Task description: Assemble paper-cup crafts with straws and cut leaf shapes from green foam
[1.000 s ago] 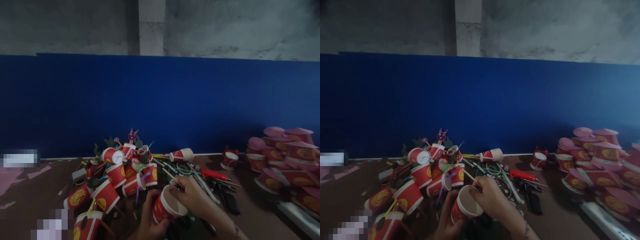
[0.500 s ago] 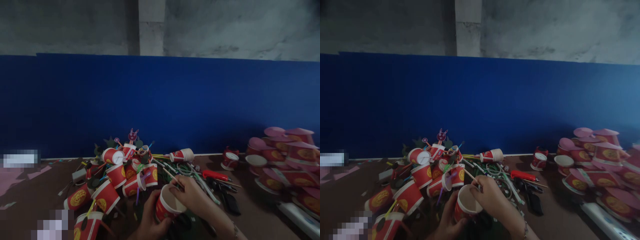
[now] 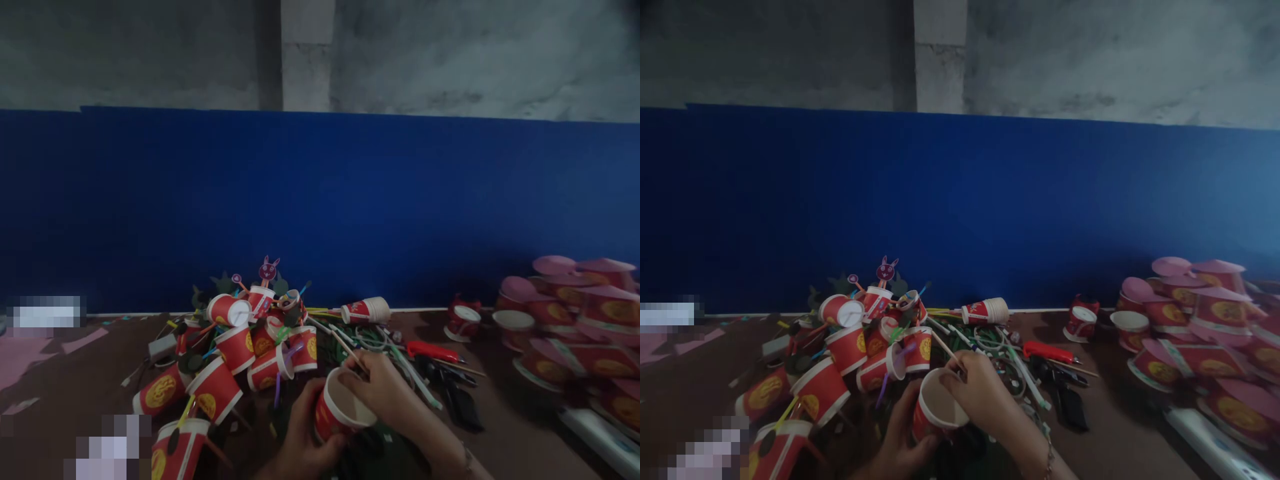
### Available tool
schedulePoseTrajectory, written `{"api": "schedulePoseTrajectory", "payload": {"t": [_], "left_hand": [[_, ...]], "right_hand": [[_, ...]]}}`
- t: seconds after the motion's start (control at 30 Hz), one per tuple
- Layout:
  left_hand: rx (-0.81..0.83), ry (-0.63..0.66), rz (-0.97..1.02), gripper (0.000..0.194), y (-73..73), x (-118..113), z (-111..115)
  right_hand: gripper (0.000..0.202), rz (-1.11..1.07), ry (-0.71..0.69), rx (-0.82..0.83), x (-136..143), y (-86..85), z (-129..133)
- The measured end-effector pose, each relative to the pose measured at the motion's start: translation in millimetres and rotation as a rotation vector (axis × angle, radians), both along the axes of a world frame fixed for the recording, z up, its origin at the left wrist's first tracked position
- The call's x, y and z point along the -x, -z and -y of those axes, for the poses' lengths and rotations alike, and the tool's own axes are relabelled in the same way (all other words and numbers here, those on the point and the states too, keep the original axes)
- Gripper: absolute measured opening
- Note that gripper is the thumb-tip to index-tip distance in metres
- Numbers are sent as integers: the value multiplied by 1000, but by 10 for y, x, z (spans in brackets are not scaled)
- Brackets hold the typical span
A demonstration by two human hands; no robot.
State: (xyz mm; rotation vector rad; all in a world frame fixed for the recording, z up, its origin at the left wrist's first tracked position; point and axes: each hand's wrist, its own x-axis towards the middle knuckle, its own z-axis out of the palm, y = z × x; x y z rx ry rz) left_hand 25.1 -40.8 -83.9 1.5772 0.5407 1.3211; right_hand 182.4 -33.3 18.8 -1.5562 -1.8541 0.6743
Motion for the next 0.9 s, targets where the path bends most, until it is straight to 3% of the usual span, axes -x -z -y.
{"api": "schedulePoseTrajectory", "payload": {"t": [0.17, 0.33, 0.43, 0.53, 0.67, 0.77, 0.9], "left_hand": [[98, -53, -52, 58, 89, 36, -10], [169, 148, 50, 71, -151, -47, 26], [199, 57, 68, 60, -227, -98, 14], [249, -124, 103, 55, -140, -100, -53], [440, -203, 265, 65, -7, -89, -134], [644, -165, 457, 63, -50, -108, -126], [818, 38, 562, 44, -184, -111, -88]], "right_hand": [[13, -24, -24, -49, 13, -2, 13], [14, 32, 19, -89, -3, 30, -9], [18, 0, 44, -62, 2, 23, -22], [29, -184, 34, -68, -1, -37, -30], [40, -339, 117, -77, -67, -94, -82], [32, -138, 95, -61, -132, -105, -108], [24, 252, 47, 53, -158, -121, -69]]}}
